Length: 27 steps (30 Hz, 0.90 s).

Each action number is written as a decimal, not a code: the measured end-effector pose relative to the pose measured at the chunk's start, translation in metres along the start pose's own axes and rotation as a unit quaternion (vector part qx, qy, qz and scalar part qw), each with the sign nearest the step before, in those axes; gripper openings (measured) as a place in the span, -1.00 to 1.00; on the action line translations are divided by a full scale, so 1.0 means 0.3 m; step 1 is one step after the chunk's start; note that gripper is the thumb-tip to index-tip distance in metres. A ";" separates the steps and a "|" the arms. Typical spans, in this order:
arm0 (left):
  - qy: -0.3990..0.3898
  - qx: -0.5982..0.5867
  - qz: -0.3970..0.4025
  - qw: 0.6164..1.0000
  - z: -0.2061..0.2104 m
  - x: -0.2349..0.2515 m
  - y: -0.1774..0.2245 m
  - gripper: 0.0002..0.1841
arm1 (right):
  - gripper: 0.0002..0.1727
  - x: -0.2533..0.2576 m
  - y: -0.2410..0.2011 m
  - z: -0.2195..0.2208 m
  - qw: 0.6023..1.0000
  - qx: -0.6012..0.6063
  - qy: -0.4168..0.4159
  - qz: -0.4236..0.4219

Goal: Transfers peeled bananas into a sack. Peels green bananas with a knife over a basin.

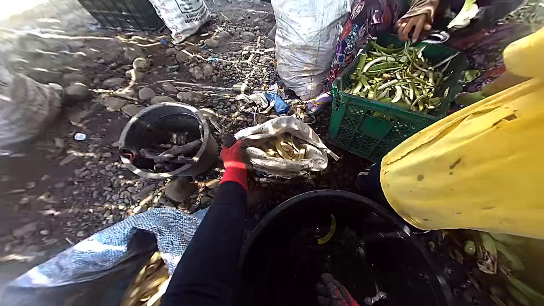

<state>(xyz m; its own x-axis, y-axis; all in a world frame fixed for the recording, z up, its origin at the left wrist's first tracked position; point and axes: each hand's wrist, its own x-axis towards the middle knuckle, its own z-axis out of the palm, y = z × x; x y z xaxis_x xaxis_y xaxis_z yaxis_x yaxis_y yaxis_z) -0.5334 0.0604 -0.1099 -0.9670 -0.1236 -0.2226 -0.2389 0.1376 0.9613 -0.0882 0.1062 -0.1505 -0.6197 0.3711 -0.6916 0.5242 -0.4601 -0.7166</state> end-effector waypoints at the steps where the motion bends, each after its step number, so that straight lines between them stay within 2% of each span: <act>1: -0.005 0.002 0.011 1.000 -0.029 -0.018 0.066 -0.56 | -0.41 0.002 -0.033 0.005 1.000 0.002 0.000 -0.014; 4: -0.029 0.106 0.017 0.994 -0.138 -0.106 0.265 -0.52 | -0.46 0.046 -0.171 0.018 0.995 0.013 0.002 -0.094; 6: -0.052 0.115 0.031 0.992 -0.203 -0.168 0.301 -0.53 | -0.49 0.104 -0.300 0.050 0.990 0.028 0.016 -0.141; 9: -0.141 -0.045 0.044 0.988 -0.314 -0.248 0.241 -0.67 | -0.46 0.193 -0.488 0.134 0.990 0.068 0.024 -0.122; 11: -0.194 -0.163 -0.002 0.967 -0.370 -0.328 0.238 -0.80 | -0.37 0.259 -0.571 0.193 0.990 0.104 0.005 -0.091; 14: -0.248 -0.238 -0.046 0.938 -0.467 -0.472 0.267 -0.82 | -0.35 0.378 -0.614 0.275 0.973 0.213 -0.033 -0.076; 17: -0.266 -0.276 -0.030 0.923 -0.564 -0.577 0.305 -0.85 | -0.45 0.451 -0.632 0.325 0.944 0.293 -0.061 -0.141; 20: -0.189 -0.252 -0.009 0.949 -0.630 -0.557 0.259 -0.84 | -0.59 0.468 -0.629 0.333 0.973 0.186 0.071 -0.114; 22: -0.149 -0.240 -0.032 0.959 -0.657 -0.497 0.199 -0.86 | -0.48 0.474 -0.624 0.327 0.984 0.076 0.130 -0.095; 24: -0.125 -0.260 -0.060 0.956 -0.665 -0.437 0.173 -0.84 | -0.42 0.469 -0.642 0.337 0.982 0.014 0.162 -0.099; 27: -0.122 -0.256 -0.034 0.958 -0.679 -0.327 0.191 -0.79 | -0.44 0.448 -0.731 0.381 0.975 -0.039 0.170 -0.138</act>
<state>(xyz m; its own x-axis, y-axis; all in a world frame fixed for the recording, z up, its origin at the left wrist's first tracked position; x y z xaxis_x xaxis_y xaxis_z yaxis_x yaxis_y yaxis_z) -0.4343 -0.1198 0.0000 -0.9575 0.1270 -0.2589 -0.2879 -0.3701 0.8833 -0.3533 0.1649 -0.0759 -0.5209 0.7236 -0.4528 0.4160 -0.2480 -0.8749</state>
